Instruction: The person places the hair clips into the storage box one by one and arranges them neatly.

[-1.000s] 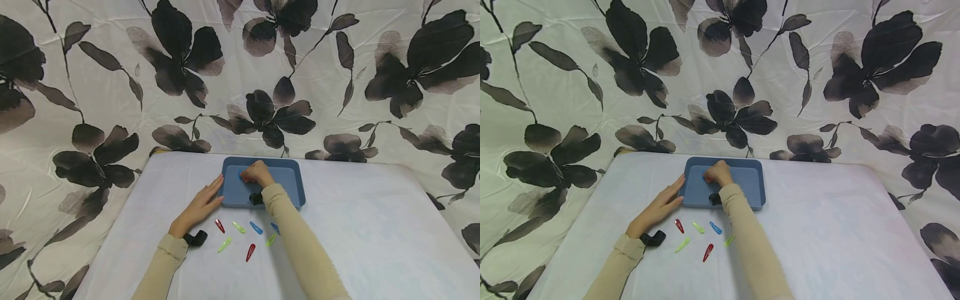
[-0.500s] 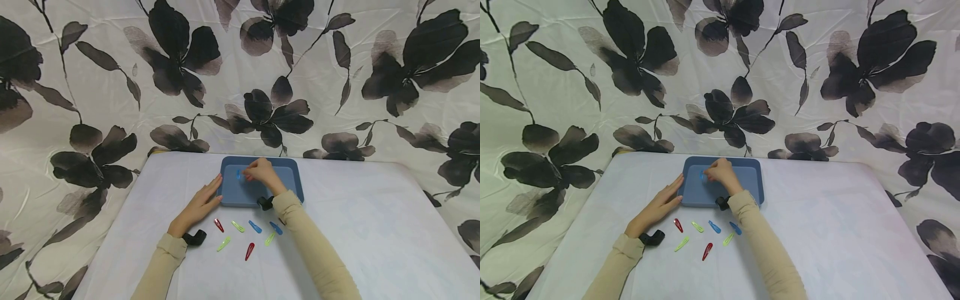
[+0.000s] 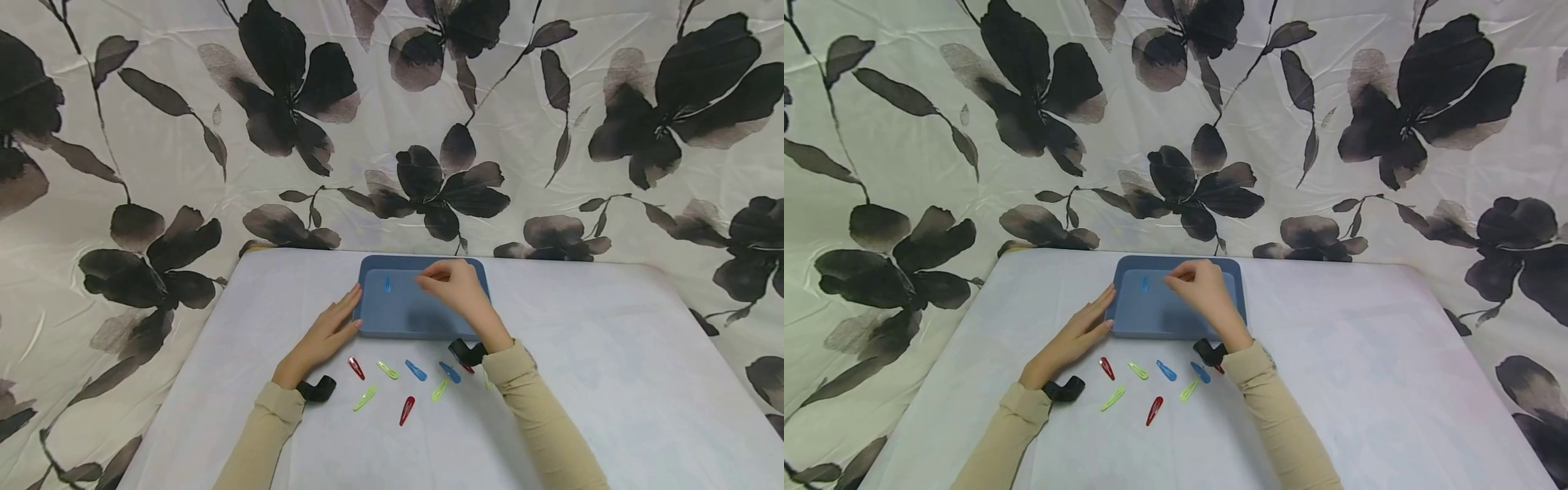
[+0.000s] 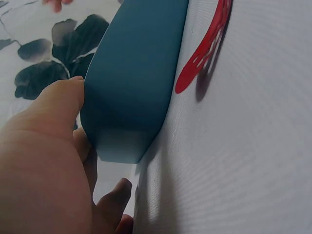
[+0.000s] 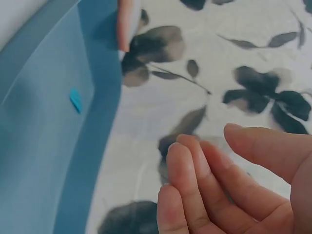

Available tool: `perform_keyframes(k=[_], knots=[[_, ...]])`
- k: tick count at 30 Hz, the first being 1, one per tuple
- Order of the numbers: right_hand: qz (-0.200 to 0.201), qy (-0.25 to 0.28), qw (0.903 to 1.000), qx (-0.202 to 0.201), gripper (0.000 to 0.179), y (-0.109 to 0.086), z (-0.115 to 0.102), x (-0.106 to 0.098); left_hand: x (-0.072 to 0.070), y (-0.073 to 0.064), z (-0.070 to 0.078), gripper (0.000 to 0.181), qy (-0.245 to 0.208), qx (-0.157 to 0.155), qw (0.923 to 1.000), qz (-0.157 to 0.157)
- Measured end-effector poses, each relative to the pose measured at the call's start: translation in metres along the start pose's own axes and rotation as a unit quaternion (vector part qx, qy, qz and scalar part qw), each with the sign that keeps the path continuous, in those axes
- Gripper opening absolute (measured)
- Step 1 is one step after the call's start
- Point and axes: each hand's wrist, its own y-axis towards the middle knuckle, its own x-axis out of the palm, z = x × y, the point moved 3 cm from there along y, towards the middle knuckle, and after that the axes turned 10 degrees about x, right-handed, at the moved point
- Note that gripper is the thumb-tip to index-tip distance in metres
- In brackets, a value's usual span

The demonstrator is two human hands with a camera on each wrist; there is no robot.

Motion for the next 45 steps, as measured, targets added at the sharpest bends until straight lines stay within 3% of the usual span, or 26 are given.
perform_keyframes(k=[11, 20, 26, 29, 33, 45], knots=[[0.060, -0.038, 0.9962, -0.050, 0.012, -0.048, 0.004, -0.042, -0.002, -0.001, 0.001, 0.064, -0.001, 0.003, 1.0000, 0.002], [0.057, -0.082, 0.9936, -0.052, 0.010, -0.067, 0.026, -0.065, -0.001, -0.002, -0.001, 0.065, 0.002, 0.000, 1.0000, 0.003], [0.017, -0.139, 0.9833, -0.117, 0.008, -0.072, 0.051, -0.070, -0.001, -0.002, -0.002, 0.064, 0.001, -0.003, 1.0000, 0.002], [-0.021, -0.170, 0.9721, -0.160, 0.013, -0.076, 0.066, -0.065, -0.001, -0.001, -0.002, 0.065, 0.002, -0.005, 1.0000, -0.001], [-0.063, -0.204, 0.9585, -0.189, 0.016, -0.081, 0.085, -0.058, -0.001, -0.001, -0.001, 0.065, 0.008, -0.004, 1.0000, -0.003], [-0.150, -0.236, 0.9522, -0.124, 0.019, -0.085, 0.115, -0.043, 0.000, 0.000, -0.002, 0.064, 0.007, -0.001, 1.0000, -0.001]])
